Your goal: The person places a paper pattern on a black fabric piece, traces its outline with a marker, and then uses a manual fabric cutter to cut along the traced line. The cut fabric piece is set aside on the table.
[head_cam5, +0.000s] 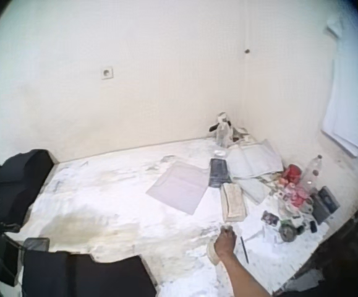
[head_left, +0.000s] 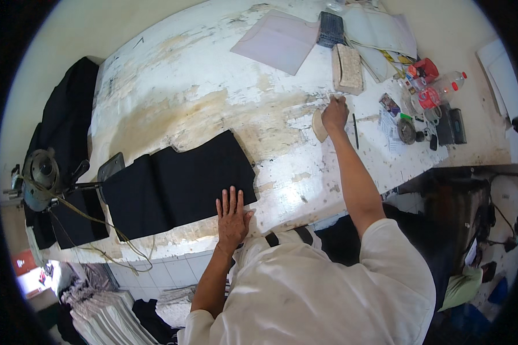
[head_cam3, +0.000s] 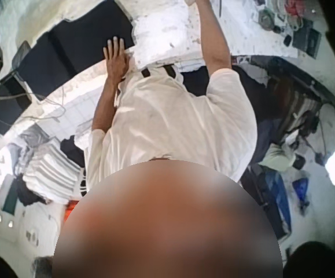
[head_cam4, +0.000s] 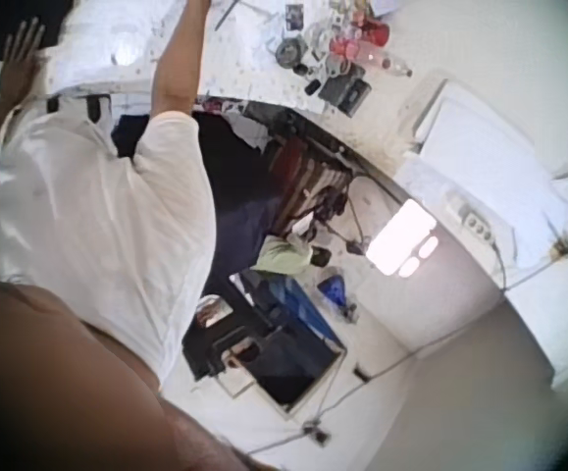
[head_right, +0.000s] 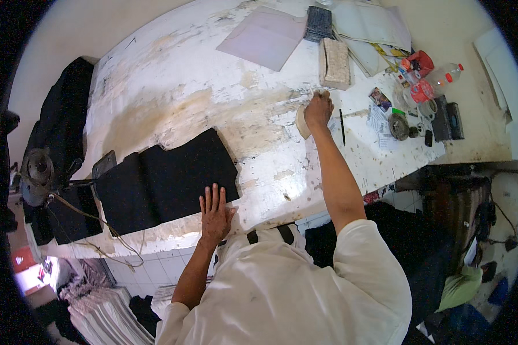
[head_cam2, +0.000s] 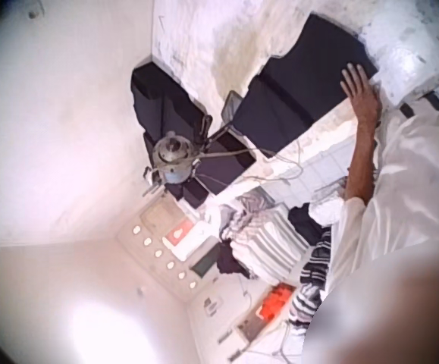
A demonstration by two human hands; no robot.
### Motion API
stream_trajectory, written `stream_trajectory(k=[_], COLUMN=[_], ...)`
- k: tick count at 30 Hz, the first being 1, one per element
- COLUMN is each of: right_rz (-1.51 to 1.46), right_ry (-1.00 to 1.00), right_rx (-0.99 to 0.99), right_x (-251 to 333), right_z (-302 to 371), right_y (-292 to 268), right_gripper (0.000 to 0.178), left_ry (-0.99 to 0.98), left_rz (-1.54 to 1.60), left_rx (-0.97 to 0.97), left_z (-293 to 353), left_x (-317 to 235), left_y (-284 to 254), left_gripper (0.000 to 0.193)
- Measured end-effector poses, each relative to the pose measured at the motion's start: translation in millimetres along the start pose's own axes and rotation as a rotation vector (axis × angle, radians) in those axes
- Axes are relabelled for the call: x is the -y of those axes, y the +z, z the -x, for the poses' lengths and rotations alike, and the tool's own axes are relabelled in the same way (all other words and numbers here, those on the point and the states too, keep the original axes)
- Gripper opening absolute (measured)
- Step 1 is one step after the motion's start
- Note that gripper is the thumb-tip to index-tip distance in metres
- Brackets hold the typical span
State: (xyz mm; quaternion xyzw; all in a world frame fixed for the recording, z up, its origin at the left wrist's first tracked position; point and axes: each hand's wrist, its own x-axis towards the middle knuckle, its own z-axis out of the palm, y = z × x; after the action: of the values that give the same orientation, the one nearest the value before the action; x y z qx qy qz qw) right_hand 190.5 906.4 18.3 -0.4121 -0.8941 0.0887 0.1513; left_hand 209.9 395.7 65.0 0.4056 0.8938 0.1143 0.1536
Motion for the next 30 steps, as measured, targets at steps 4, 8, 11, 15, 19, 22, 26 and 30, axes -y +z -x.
stream_trajectory(k=[4, 8, 11, 15, 19, 22, 26, 30], right_rz=[-0.078, -0.017, 0.016, 0.032, -0.239, -0.921, -1.340, -1.002], right_ry=[0.179, 0.222, 0.307, 0.403, 0.341, 0.511, 0.630, 0.393], right_rx=[0.216, 0.358, 0.368, 0.484, 0.303, 0.503, 0.812, 0.671], right_x=[16.8, 31.9, 32.8, 29.0, 41.5, 69.8, 136.2, 187.5], right_z=[44.9, 70.6, 65.6, 67.8, 106.7, 160.5, 233.7, 268.1], right_y=[-18.1, -26.4, -29.2, -29.2, -27.0, -28.7, -29.1, -26.6], right_gripper=[0.051, 0.087, 0.101, 0.106, 0.057, 0.042, 0.049, 0.018], left_ry=[0.004, -0.022, -0.047, -0.117, -0.115, -0.128, 0.027, 0.247], left_rz=[0.000, 0.086, 0.273, 0.346, 0.438, 0.540, 0.453, 0.217], left_rx=[0.028, -0.006, -0.162, -0.409, -0.502, -0.463, -0.429, -0.397], left_z=[-1.5, -0.2, 0.7, 9.1, 21.8, 29.0, 27.7, 13.5], left_x=[3.5, 5.6, 12.7, 21.0, 27.7, 32.5, 33.5, 28.4], left_y=[1.4, -2.3, -7.2, -14.3, -23.4, -27.7, -21.7, -3.1], left_gripper=[0.080, 0.073, 0.057, 0.037, 0.030, 0.030, 0.034, 0.040])
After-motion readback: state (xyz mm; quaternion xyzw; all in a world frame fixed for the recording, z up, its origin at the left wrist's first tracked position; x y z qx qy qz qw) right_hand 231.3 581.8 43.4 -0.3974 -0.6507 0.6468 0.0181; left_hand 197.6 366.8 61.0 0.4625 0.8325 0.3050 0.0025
